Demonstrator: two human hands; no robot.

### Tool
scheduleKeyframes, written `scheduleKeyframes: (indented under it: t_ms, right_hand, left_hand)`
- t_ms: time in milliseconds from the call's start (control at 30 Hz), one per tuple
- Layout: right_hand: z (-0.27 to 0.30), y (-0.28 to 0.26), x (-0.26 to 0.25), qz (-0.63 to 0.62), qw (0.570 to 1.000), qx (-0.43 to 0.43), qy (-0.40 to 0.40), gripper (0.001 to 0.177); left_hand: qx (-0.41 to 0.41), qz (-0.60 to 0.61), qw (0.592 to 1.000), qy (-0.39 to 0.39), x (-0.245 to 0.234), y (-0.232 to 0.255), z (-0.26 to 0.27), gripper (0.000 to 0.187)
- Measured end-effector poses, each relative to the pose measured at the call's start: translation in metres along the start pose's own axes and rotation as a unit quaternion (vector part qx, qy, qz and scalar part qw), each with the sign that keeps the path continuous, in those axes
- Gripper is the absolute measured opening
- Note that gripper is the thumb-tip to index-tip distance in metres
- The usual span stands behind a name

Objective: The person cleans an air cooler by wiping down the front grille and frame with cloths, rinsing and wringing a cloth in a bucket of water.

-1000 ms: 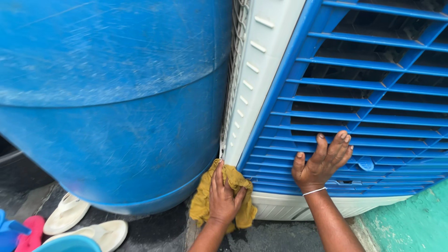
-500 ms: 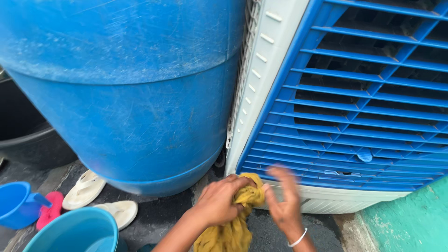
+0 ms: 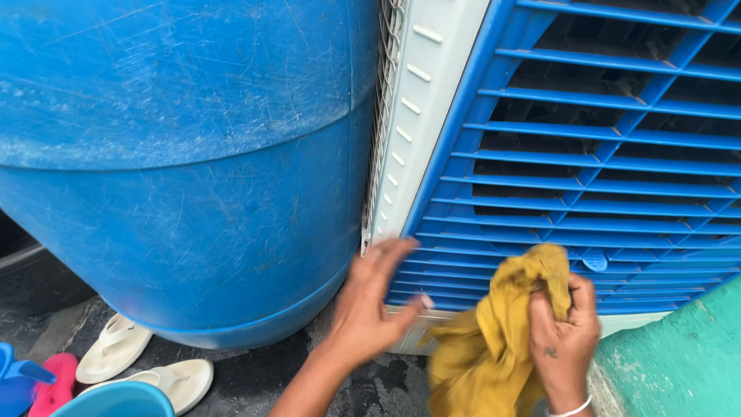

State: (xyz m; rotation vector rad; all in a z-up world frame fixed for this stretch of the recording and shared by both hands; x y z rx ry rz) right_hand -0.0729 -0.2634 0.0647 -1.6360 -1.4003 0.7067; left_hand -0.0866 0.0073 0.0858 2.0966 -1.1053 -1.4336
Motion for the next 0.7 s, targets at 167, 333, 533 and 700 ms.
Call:
scheduleKeyframes:
  t_ms: [167,333,533,700]
  right_hand:
    - [-0.010,-0.008,0.039,0.529,0.846,-0.038,-0.045,0.041]
    - [0.001,0.001,0.063,0.492,0.855,-0.162,-0.010,0.047]
    - [-0.003,0.026,0.070,0.455,0.880,-0.131,0.047,0.043]
    - [0.002,0.032,0.081,0.483,0.855,-0.182,0.042,0.049]
  left_hand:
    - [-0.030,-0.148,0.977,0.152,-0.006,-0.025,-0.024,0.127]
    - [-0.170,-0.063,0.983,-0.023,0.042,-0.049,-0.050,0.157]
    - [-0.062,-0.024,0.991,0.118,0.061,-0.060,-0.054,0.152]
    - [-0.102,-0.024,0.989,0.106,0.066,-0.061,-0.055,0.150]
Point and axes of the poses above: each hand's wrist, its own z-axis away from the middle knuckle, its own x-axis out of the palm, y = z × x, the point moved 4 cm from there along -z, towards the middle knuckle, and after that the axes turned 10 degrees about -z, right-handed, at the moved point
